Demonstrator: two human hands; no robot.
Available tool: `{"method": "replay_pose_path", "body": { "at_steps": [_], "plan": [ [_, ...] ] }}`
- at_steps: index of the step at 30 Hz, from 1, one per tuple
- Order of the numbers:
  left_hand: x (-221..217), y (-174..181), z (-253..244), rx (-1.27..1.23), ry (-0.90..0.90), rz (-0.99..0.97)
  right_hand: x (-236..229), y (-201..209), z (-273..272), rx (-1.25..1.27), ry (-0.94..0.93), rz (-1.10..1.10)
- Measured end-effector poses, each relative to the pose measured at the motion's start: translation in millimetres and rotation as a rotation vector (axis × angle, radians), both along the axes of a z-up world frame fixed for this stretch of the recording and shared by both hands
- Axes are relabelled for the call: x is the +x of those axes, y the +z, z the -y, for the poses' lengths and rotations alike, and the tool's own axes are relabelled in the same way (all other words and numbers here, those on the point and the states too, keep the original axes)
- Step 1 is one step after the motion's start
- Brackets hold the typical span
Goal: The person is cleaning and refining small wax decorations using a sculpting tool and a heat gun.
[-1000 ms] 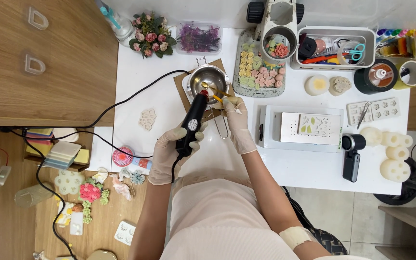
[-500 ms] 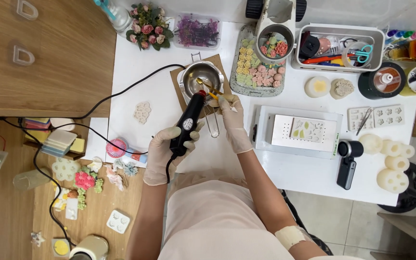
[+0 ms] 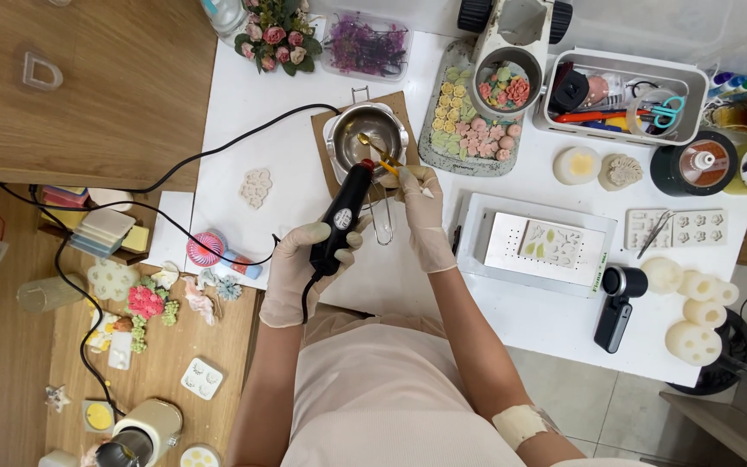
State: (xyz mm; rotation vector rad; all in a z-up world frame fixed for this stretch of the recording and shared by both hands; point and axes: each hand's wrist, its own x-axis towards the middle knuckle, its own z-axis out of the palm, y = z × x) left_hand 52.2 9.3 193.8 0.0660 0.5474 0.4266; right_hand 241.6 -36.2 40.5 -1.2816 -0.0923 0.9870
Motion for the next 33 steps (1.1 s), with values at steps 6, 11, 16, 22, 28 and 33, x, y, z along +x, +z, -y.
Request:
{"method": "replay_pose_path", "body": {
  "at_steps": [6, 11, 16, 22, 28, 33],
  "plan": [
    [-9, 0, -13, -0.074, 0.002, 0.032, -7, -11, -5, 0.009, -0.045, 0.042],
    [-15, -5, -26, -0.091, -0.074, 0.092, -12, -7, -9, -0.005, -0.079, 0.045],
    [-22, -19, -39, -0.136, -0.131, 0.193, -17, -21, -6, 0.000, -0.116, 0.089],
    [-28, -26, -51, -0.169, -0.156, 0.250, -24, 0, -6, -0.026, -0.115, 0.119],
    [-37, -33, -58, -0.211, -0.149, 0.297, -32, 6, -8, -0.031, -0.111, 0.138],
    [-42, -28, -58, -0.202, -0.144, 0.239, -36, 14, -8, -0.007, -0.103, 0.168]
  ]
}}
